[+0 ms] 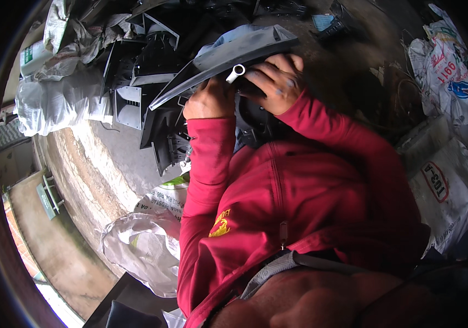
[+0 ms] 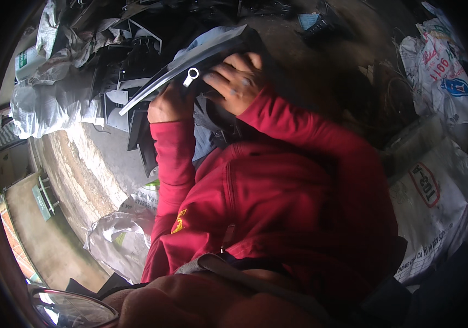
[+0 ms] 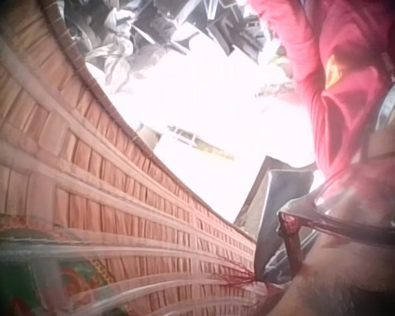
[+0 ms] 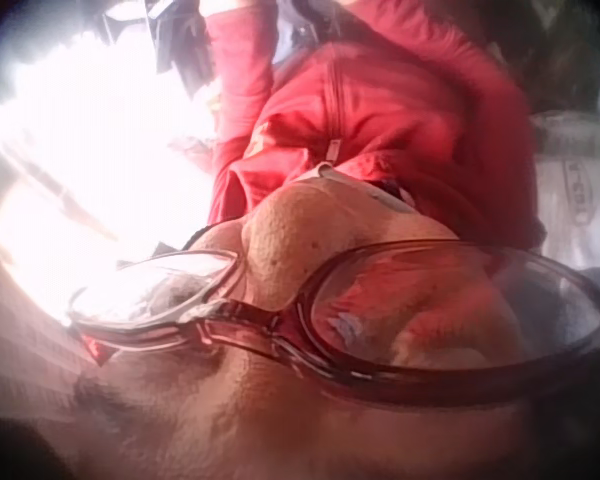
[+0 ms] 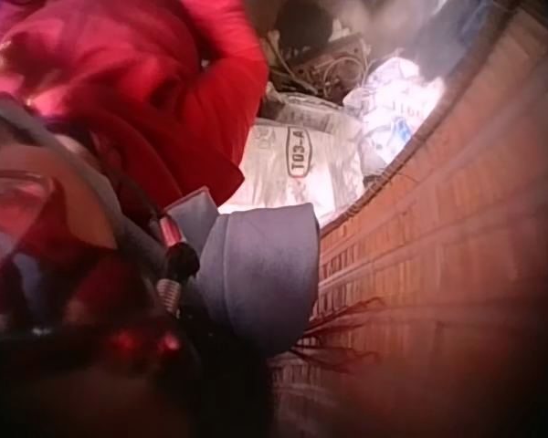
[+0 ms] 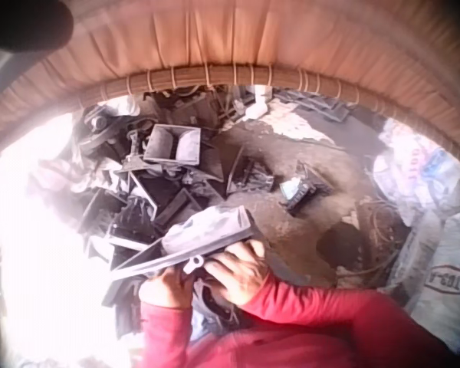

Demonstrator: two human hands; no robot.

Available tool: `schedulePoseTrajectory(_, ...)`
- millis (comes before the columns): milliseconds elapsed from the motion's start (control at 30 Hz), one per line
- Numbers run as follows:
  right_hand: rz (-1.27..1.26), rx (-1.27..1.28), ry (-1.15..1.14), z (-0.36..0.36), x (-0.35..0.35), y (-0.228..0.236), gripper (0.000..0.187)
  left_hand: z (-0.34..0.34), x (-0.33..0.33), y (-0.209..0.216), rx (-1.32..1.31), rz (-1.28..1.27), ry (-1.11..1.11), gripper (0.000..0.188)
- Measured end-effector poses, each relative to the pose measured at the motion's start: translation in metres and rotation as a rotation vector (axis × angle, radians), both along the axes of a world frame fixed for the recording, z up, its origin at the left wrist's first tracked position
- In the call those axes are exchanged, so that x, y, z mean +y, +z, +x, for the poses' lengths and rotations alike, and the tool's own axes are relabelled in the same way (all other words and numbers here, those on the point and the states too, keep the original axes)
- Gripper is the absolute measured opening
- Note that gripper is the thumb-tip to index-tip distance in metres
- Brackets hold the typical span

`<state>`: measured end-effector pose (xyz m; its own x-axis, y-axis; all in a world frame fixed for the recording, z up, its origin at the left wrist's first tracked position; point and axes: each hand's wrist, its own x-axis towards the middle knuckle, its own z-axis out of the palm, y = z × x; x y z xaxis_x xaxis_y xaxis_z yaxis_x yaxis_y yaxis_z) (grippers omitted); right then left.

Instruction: The person sits on the ground and assembles a black plastic housing with a circular component using a wrench. They tighten multiple fasteners on the housing, reposition the object, and continue securing the parts together.

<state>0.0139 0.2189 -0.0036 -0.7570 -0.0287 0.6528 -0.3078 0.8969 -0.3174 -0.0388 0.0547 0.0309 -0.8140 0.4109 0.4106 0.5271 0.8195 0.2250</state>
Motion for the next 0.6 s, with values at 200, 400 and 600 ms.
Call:
schedulePoseTrajectory(200, -0.024, 0.006, -0.007, 0.001, 0.000, -0.004, 0.035, 0.004, -0.001, -0.006, -0.052, 0.044, -0.072, 0.038)
schedulePoseTrajectory(400, 0.026, -0.028, -0.018, 0.004, 0.000, -0.002, 0.036, 0.019, -0.018, -0.008, -0.138, 0.236, -0.121, 0.036)
schedulePoseTrajectory(600, 0.023, -0.053, -0.037, 0.003, -0.005, 0.002, 0.037, 0.019, -0.021, -0.005, -0.396, 0.307, -0.160, 0.041)
